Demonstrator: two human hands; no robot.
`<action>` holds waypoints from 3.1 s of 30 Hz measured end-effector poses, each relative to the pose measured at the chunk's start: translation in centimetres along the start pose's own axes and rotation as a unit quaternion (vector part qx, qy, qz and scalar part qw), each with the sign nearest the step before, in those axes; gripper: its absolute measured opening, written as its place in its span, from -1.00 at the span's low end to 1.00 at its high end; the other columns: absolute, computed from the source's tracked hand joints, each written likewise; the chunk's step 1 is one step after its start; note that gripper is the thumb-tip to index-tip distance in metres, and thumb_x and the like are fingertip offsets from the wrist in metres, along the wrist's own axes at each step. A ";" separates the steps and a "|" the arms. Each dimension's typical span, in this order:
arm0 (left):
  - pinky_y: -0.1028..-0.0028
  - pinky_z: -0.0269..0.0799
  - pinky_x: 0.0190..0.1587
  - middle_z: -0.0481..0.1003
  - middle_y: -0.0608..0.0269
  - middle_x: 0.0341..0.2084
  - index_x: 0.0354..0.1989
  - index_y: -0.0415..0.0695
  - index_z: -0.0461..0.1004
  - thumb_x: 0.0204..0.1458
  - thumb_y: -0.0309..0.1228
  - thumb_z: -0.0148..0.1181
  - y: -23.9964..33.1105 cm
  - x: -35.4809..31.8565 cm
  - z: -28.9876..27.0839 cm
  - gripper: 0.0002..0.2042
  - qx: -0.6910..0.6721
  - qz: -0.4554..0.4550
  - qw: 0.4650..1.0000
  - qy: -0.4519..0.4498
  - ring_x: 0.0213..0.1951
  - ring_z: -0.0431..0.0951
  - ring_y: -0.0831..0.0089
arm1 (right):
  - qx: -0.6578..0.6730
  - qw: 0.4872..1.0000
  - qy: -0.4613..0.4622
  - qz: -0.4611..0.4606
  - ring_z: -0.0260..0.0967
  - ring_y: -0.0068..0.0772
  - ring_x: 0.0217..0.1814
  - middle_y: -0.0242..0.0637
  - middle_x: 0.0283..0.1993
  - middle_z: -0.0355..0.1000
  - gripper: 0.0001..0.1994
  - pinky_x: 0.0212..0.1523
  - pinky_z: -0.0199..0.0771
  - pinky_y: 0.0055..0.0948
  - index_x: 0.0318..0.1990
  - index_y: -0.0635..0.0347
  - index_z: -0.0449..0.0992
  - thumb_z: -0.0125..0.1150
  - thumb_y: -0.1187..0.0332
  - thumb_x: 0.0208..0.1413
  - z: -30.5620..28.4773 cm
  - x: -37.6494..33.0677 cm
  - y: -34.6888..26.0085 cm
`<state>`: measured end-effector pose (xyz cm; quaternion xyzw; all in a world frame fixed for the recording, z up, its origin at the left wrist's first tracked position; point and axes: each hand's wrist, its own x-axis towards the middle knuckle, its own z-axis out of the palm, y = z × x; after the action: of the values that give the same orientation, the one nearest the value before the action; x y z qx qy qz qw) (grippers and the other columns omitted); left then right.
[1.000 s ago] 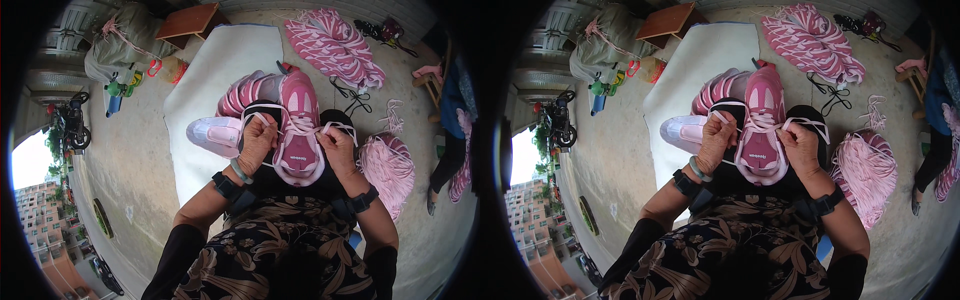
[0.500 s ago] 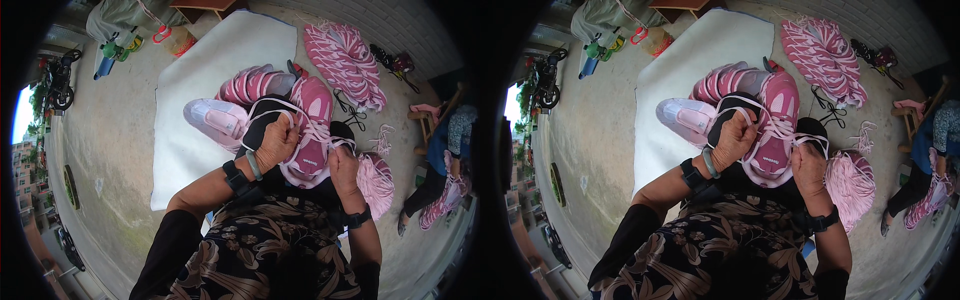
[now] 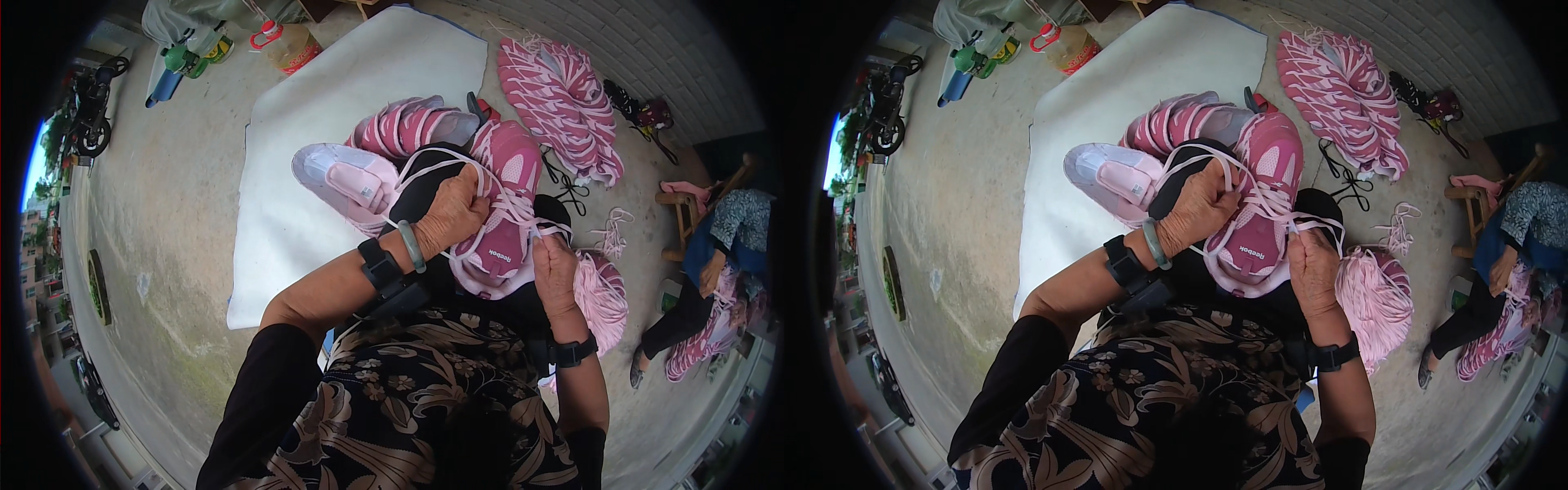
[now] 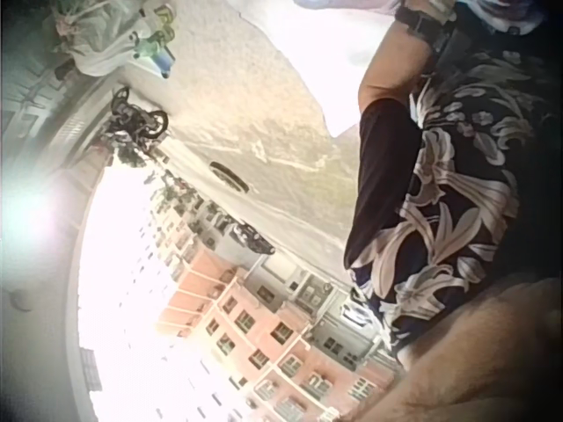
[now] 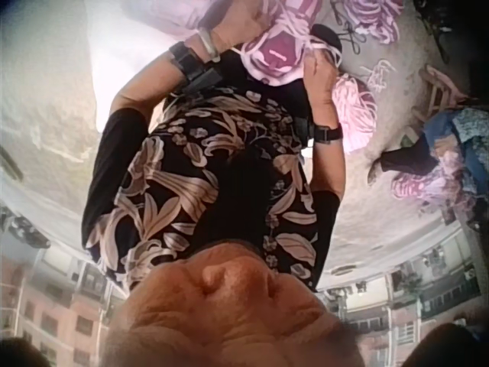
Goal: The person threads pink shoelaces through the eyelets of a pink Reebok sneaker held on their lap. They pull the laces tight and tie a knot to secure the shoe.
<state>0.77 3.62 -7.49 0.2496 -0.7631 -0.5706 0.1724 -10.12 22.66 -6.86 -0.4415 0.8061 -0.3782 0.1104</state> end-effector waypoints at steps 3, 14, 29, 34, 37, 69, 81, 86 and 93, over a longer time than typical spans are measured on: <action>0.29 0.37 -0.41 0.40 0.02 -0.65 -0.39 -0.24 0.25 -0.19 -0.51 0.18 -0.3 0.2 0.1 -0.77 0.010 0.034 0.999 -0.005 -0.50 0.48 0.04 | -0.009 1.000 0.008 -0.005 0.39 -0.12 -0.38 -0.10 -0.37 0.41 -0.80 -0.33 0.38 -0.35 -0.17 0.28 0.44 0.04 0.42 0.05 0.1 -0.1 0.0; 0.32 0.38 -0.44 0.38 0.12 -0.61 -0.23 -0.21 0.31 -0.32 -0.10 0.35 2.5 -2.2 -2.3 -0.45 0.269 0.279 0.922 0.006 -0.49 0.47 0.16 | -0.074 0.987 0.064 -0.125 0.35 -0.22 -0.40 -0.28 -0.46 0.35 -0.89 -0.37 0.35 -0.33 -0.43 0.17 0.44 0.22 0.45 -0.17 0.7 2.6 -5.7; 0.40 0.43 -0.46 0.45 -0.06 -0.62 -0.36 -0.32 0.47 -0.19 -0.51 0.06 0.8 -2.0 -2.8 -0.80 0.109 0.074 0.989 -0.068 -0.54 0.52 0.11 | -0.124 0.991 -0.013 -0.047 0.36 -0.17 -0.36 -0.28 -0.46 0.33 -0.90 -0.34 0.37 -0.30 -0.44 0.14 0.47 0.16 0.42 -0.20 4.3 4.1 -6.6; 0.40 0.44 -0.43 0.45 0.01 -0.54 -0.24 -0.30 0.43 -0.20 -0.50 0.08 -0.1 -1.8 -2.3 -0.72 0.146 0.099 0.984 -0.041 -0.55 0.49 0.16 | -0.270 0.939 -0.023 -0.211 0.36 -0.25 -0.43 -0.29 -0.49 0.32 -0.95 -0.35 0.27 -0.27 -0.54 0.16 0.44 0.06 0.44 -0.22 4.8 5.1 -6.6; 0.38 0.43 -0.36 0.43 0.04 -0.44 -0.16 -0.26 0.39 -0.19 -0.44 0.13 0.7 -2.3 -1.8 -0.65 0.198 0.148 0.969 0.003 -0.44 0.49 0.15 | -0.286 0.925 -0.033 -0.249 0.34 -0.23 -0.46 -0.25 -0.53 0.29 -0.96 -0.35 0.22 -0.28 -0.55 0.17 0.41 0.04 0.46 -0.22 3.2 4.5 -7.1; 0.31 0.43 -0.30 0.41 0.17 -0.43 -0.45 -0.16 0.45 -0.15 -0.48 0.16 3.7 -1.6 -1.1 -0.93 0.329 0.268 0.895 -0.136 -0.31 0.47 0.19 | 0.079 0.997 0.012 -0.020 0.31 -0.25 -0.38 -0.27 -0.37 0.28 -0.79 -0.38 0.33 -0.37 -0.36 0.17 0.38 0.23 0.55 -0.22 -0.4 0.8 -3.1; 0.29 0.40 -0.30 0.37 0.10 -0.42 -0.51 -0.17 0.43 -0.13 -0.48 0.09 4.6 -0.5 -1.1 -0.96 0.389 0.166 0.883 -0.205 -0.32 0.45 0.13 | 0.091 0.994 0.047 -0.048 0.32 -0.22 -0.35 -0.26 -0.38 0.29 -0.82 -0.35 0.34 -0.37 -0.37 0.16 0.43 0.23 0.53 -0.21 0.4 0.8 -2.5; 0.28 0.40 -0.27 0.38 0.09 -0.35 -0.48 -0.18 0.46 -0.23 -0.51 0.10 4.3 0.1 -0.3 -0.90 0.439 0.147 0.852 -0.245 -0.28 0.47 0.12 | 0.084 0.994 0.055 -0.042 0.32 -0.22 -0.35 -0.26 -0.39 0.30 -0.82 -0.35 0.35 -0.37 -0.39 0.15 0.43 0.25 0.52 -0.23 0.8 0.9 -2.4; 0.31 0.40 -0.36 0.36 0.15 -0.40 -0.52 -0.17 0.42 -0.26 -0.53 0.12 4.2 0.5 -0.6 -0.92 0.389 0.244 0.848 -0.265 -0.37 0.46 0.16 | 0.105 0.991 0.078 -0.027 0.33 -0.24 -0.35 -0.29 -0.39 0.30 -0.81 -0.35 0.35 -0.37 -0.40 0.14 0.42 0.24 0.53 -0.25 1.2 0.8 -2.2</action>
<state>-0.11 3.79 -3.28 -0.0586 -0.9756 -0.2109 -0.0141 -8.62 20.71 -6.01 -0.4177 0.7559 -0.4974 0.0828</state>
